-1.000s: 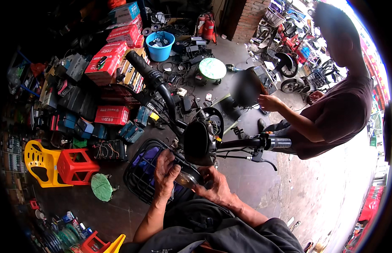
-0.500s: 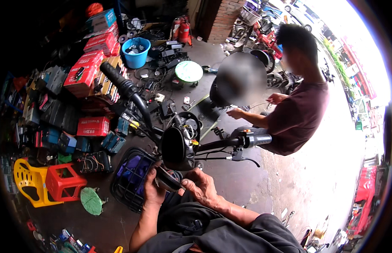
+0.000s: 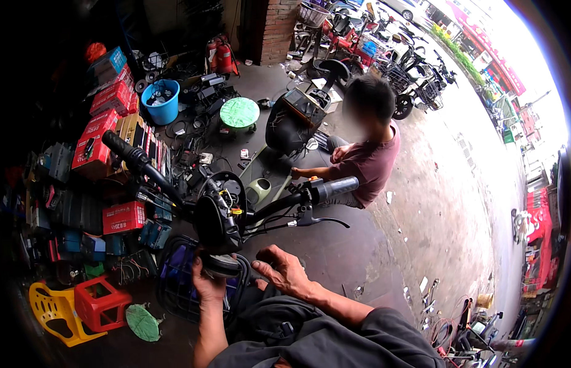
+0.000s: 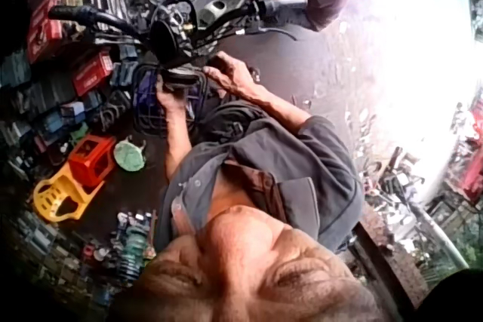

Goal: The person works on the wiring inside a motorcycle headlamp housing by hand, connects a new headlamp unit, and fits the assembly back onto the handlebar bracket.

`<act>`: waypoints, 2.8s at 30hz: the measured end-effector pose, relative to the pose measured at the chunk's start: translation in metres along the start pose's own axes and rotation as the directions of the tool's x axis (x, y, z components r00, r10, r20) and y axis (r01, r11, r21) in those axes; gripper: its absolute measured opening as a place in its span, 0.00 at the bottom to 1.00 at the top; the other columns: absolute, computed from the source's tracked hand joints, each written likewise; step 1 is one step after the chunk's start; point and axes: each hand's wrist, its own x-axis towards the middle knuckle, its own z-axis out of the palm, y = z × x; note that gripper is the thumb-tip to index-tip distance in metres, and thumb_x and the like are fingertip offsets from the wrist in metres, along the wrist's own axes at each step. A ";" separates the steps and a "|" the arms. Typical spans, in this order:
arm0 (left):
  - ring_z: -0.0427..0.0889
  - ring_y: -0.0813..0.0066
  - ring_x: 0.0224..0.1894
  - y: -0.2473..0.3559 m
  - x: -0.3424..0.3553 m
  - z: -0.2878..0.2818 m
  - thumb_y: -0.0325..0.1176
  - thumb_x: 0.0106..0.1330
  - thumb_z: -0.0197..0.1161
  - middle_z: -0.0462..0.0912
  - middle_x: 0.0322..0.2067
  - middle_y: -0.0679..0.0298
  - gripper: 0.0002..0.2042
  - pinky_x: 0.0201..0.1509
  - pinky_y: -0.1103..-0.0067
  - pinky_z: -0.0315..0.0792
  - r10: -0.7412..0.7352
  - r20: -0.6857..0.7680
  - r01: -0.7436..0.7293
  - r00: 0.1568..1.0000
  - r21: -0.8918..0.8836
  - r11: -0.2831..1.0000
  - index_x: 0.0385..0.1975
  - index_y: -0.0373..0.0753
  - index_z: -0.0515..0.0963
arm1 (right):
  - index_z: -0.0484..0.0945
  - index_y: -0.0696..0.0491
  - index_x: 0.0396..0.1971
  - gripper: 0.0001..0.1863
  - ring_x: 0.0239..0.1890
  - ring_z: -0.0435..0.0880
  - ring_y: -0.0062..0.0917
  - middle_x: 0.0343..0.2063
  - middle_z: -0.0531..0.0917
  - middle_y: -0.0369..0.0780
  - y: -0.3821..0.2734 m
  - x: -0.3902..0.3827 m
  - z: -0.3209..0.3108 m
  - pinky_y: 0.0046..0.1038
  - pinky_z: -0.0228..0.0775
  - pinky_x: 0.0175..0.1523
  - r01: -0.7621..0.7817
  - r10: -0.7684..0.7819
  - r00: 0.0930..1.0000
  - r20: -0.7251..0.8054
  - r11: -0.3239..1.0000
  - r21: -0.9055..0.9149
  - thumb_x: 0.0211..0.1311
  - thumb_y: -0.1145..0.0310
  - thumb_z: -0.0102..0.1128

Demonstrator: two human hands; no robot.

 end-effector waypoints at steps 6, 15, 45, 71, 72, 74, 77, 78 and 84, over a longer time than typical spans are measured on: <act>0.76 0.54 0.55 -0.013 0.002 0.008 0.54 0.63 0.56 0.78 0.53 0.56 0.27 0.61 0.47 0.65 0.015 0.080 -0.008 0.997 -0.096 0.995 0.57 0.43 0.73 | 0.76 0.57 0.40 0.17 0.28 0.81 0.30 0.29 0.81 0.45 0.010 -0.019 -0.056 0.30 0.71 0.33 0.062 -0.062 0.998 0.001 0.996 -0.070 0.63 0.58 0.65; 0.75 0.47 0.56 -0.026 0.005 0.018 0.58 0.68 0.51 0.81 0.51 0.59 0.24 0.63 0.46 0.59 0.172 0.204 -0.148 0.964 -0.130 0.980 0.55 0.50 0.77 | 0.77 0.56 0.40 0.17 0.35 0.83 0.41 0.32 0.82 0.48 0.047 -0.056 -0.151 0.36 0.73 0.38 -0.080 0.075 0.996 -0.046 0.990 -0.119 0.62 0.57 0.64; 0.71 0.58 0.60 -0.038 0.016 0.062 0.58 0.63 0.57 0.74 0.59 0.65 0.25 0.58 0.44 0.64 0.356 -0.264 -0.369 0.896 0.001 0.930 0.57 0.56 0.73 | 0.78 0.56 0.43 0.18 0.41 0.84 0.37 0.35 0.84 0.47 0.080 -0.057 -0.204 0.33 0.74 0.46 -0.236 0.235 0.972 -0.026 0.960 -0.149 0.62 0.58 0.64; 0.80 0.57 0.46 -0.042 0.012 0.046 0.56 0.64 0.55 0.83 0.47 0.66 0.22 0.55 0.47 0.68 0.323 -0.185 -0.353 0.928 -0.166 0.921 0.50 0.50 0.78 | 0.76 0.58 0.37 0.10 0.28 0.81 0.25 0.31 0.82 0.43 0.100 -0.055 -0.205 0.25 0.74 0.35 0.053 -0.081 0.988 -0.130 0.977 -0.205 0.59 0.72 0.66; 0.80 0.57 0.47 -0.043 0.012 0.045 0.56 0.64 0.55 0.83 0.47 0.65 0.22 0.55 0.46 0.68 0.326 -0.188 -0.358 0.927 -0.175 0.917 0.50 0.50 0.78 | 0.75 0.58 0.37 0.10 0.27 0.81 0.25 0.30 0.82 0.42 0.093 -0.048 -0.203 0.24 0.73 0.34 0.108 -0.136 0.984 -0.113 0.970 -0.218 0.60 0.72 0.66; 0.79 0.56 0.48 -0.043 0.011 0.040 0.56 0.64 0.55 0.83 0.46 0.64 0.22 0.56 0.46 0.67 0.324 -0.175 -0.357 0.930 -0.210 0.910 0.50 0.50 0.78 | 0.75 0.58 0.37 0.10 0.27 0.80 0.25 0.30 0.82 0.42 0.081 -0.035 -0.196 0.25 0.73 0.34 0.141 -0.162 0.983 -0.085 0.967 -0.210 0.60 0.72 0.65; 0.79 0.55 0.49 -0.041 0.008 0.034 0.57 0.64 0.55 0.83 0.47 0.62 0.23 0.57 0.44 0.66 0.320 -0.152 -0.350 0.935 -0.263 0.899 0.51 0.50 0.78 | 0.76 0.57 0.37 0.10 0.28 0.81 0.26 0.30 0.82 0.42 0.078 -0.027 -0.191 0.25 0.74 0.36 0.139 -0.149 0.988 -0.039 0.972 -0.187 0.60 0.72 0.65; 0.79 0.54 0.49 -0.040 0.007 0.035 0.57 0.64 0.55 0.83 0.47 0.62 0.23 0.57 0.44 0.66 0.322 -0.163 -0.356 0.933 -0.266 0.896 0.51 0.49 0.78 | 0.76 0.58 0.38 0.09 0.29 0.81 0.26 0.30 0.82 0.42 0.080 -0.028 -0.189 0.25 0.74 0.36 0.113 -0.120 0.992 -0.028 0.978 -0.173 0.60 0.72 0.65; 0.79 0.58 0.51 -0.040 0.005 0.059 0.58 0.65 0.52 0.82 0.49 0.64 0.22 0.57 0.43 0.64 0.327 -0.191 -0.368 0.926 -0.248 0.896 0.49 0.52 0.78 | 0.77 0.58 0.39 0.10 0.31 0.83 0.25 0.31 0.83 0.43 0.109 -0.044 -0.182 0.26 0.75 0.38 0.006 -0.010 0.999 -0.032 0.993 -0.122 0.60 0.71 0.65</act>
